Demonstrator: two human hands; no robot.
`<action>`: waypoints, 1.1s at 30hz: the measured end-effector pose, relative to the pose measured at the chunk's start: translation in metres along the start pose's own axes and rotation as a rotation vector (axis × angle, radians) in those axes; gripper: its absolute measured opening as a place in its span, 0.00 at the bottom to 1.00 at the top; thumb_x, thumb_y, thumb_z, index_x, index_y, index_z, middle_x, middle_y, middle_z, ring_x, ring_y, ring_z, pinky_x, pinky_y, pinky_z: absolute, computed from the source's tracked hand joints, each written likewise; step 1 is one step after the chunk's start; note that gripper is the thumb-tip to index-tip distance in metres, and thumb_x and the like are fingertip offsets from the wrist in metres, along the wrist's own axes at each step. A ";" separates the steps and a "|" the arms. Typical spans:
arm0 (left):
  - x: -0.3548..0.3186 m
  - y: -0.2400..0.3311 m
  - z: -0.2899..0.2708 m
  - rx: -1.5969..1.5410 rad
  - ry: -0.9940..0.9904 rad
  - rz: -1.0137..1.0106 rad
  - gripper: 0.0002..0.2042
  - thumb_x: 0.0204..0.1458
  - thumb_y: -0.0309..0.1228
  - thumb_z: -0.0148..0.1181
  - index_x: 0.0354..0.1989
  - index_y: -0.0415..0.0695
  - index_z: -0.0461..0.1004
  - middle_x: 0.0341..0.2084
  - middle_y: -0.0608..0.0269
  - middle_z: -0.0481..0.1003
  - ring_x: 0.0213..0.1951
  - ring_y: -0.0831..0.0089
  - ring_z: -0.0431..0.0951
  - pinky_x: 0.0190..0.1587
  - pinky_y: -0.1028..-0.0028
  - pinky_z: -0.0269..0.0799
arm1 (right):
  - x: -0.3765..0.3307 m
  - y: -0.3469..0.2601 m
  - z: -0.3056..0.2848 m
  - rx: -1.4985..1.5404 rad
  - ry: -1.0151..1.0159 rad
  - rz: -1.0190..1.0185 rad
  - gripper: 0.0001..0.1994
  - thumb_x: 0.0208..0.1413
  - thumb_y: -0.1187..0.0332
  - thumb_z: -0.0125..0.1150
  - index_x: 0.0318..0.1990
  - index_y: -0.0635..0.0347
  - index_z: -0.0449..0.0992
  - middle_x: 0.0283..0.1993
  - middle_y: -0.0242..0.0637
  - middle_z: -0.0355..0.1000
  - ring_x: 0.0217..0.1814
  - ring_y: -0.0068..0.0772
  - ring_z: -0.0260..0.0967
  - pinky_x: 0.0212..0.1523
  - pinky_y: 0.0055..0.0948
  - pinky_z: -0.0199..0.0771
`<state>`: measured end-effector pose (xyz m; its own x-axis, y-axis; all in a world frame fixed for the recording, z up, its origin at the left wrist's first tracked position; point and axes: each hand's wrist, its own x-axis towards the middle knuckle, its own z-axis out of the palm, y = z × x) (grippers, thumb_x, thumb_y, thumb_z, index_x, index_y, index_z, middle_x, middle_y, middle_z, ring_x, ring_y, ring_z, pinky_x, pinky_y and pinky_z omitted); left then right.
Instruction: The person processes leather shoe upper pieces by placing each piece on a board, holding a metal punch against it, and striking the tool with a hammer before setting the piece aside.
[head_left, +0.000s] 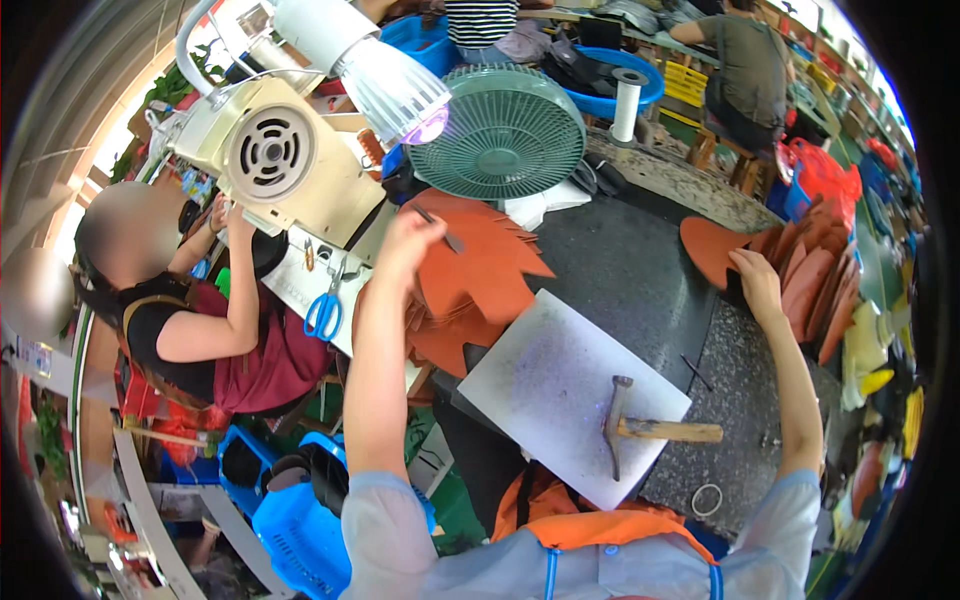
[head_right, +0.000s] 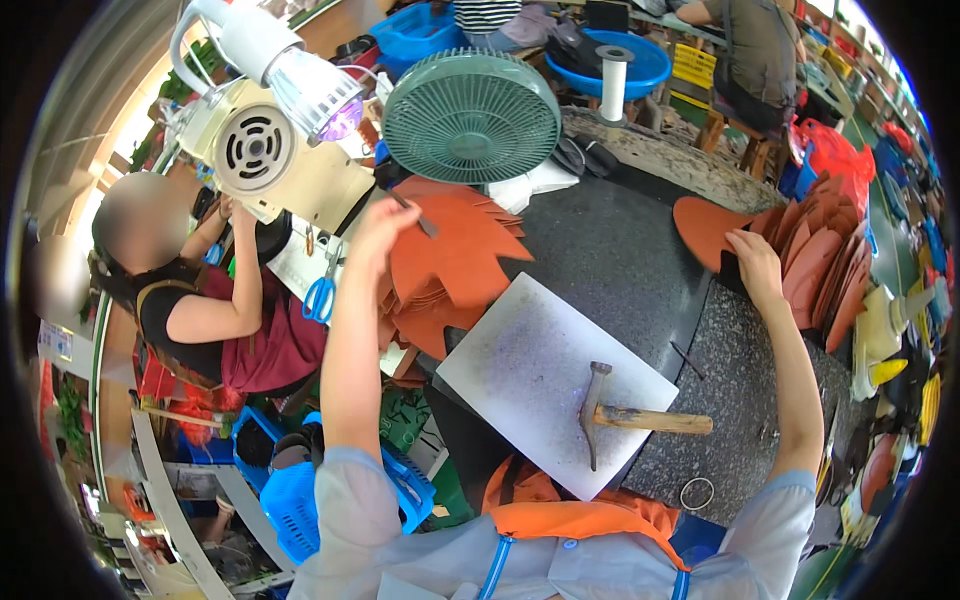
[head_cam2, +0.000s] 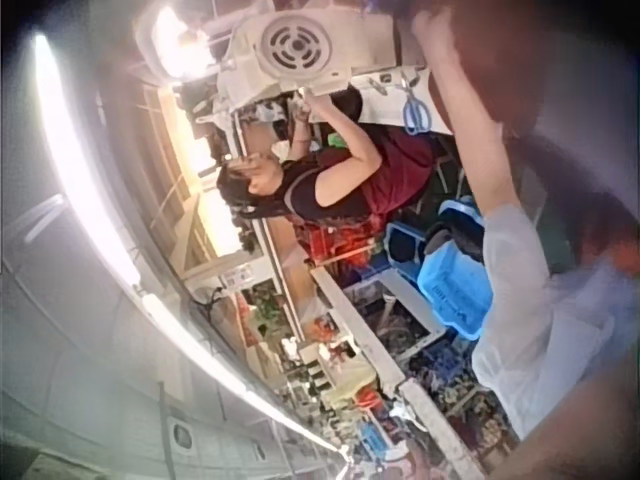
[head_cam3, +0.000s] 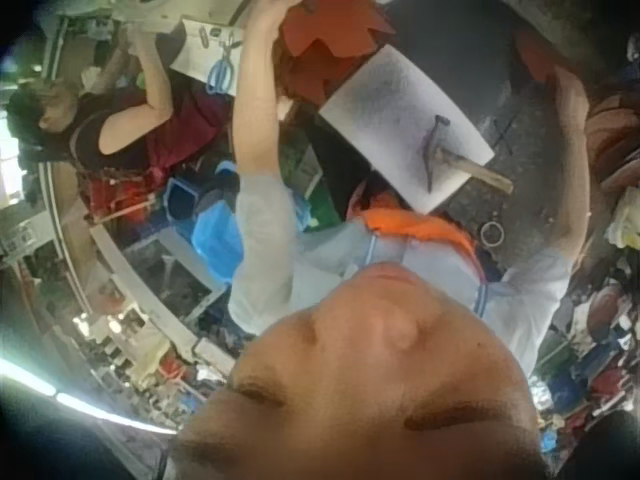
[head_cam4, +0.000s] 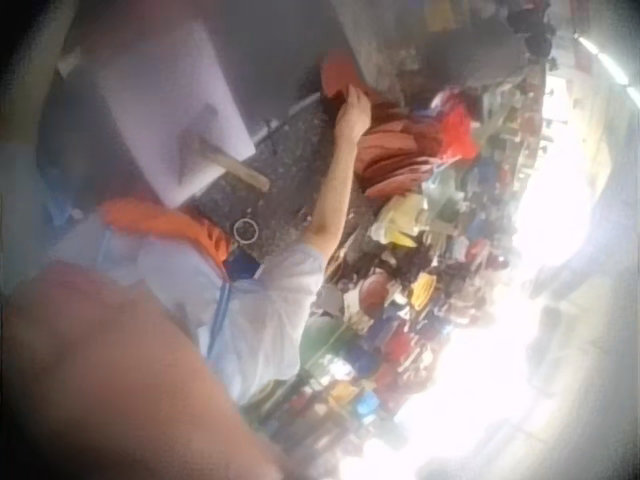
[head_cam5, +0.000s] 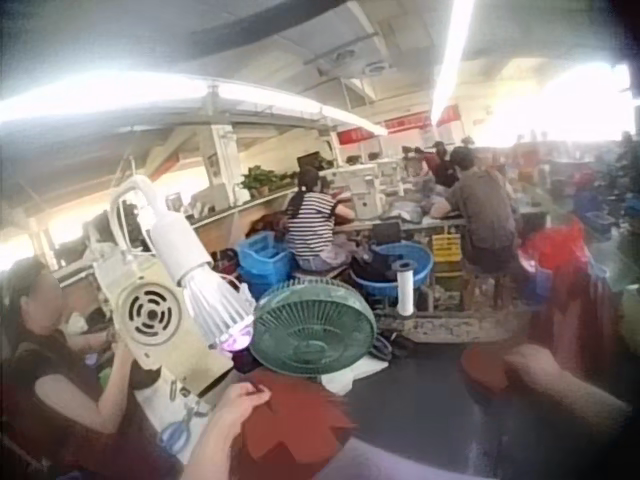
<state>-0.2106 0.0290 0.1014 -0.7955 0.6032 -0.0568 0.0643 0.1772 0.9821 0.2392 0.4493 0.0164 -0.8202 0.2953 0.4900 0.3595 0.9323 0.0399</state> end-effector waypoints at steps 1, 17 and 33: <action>0.029 -0.007 -0.021 0.069 0.043 -0.036 0.04 0.51 0.26 0.64 0.33 0.39 0.79 0.27 0.65 0.76 0.33 0.76 0.74 0.39 0.71 0.70 | 0.014 -0.015 -0.009 0.010 0.005 -0.013 0.16 0.54 0.77 0.55 0.51 0.59 0.77 0.51 0.43 0.74 0.54 0.47 0.72 0.54 0.38 0.72; -0.089 0.014 0.062 -0.321 -0.125 0.112 0.04 0.64 0.25 0.50 0.43 0.39 0.69 0.39 0.55 0.80 0.34 0.72 0.82 0.34 0.74 0.79 | 0.010 -0.335 -0.052 0.264 -0.426 -0.497 0.20 0.52 0.67 0.57 0.50 0.70 0.73 0.53 0.53 0.73 0.57 0.51 0.72 0.55 0.38 0.74; -0.174 -0.062 0.113 -0.160 -0.462 -0.158 0.09 0.60 0.22 0.57 0.47 0.37 0.75 0.35 0.58 0.81 0.35 0.77 0.81 0.38 0.78 0.81 | -0.099 -0.222 -0.145 0.353 -0.536 0.145 0.29 0.44 0.73 0.69 0.57 0.59 0.70 0.46 0.42 0.68 0.50 0.46 0.70 0.50 0.39 0.72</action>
<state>-0.0079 0.0013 0.0297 -0.4365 0.8658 -0.2447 -0.1573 0.1944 0.9682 0.3046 0.1830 0.0852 -0.9151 0.4014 -0.0369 0.3907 0.8607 -0.3264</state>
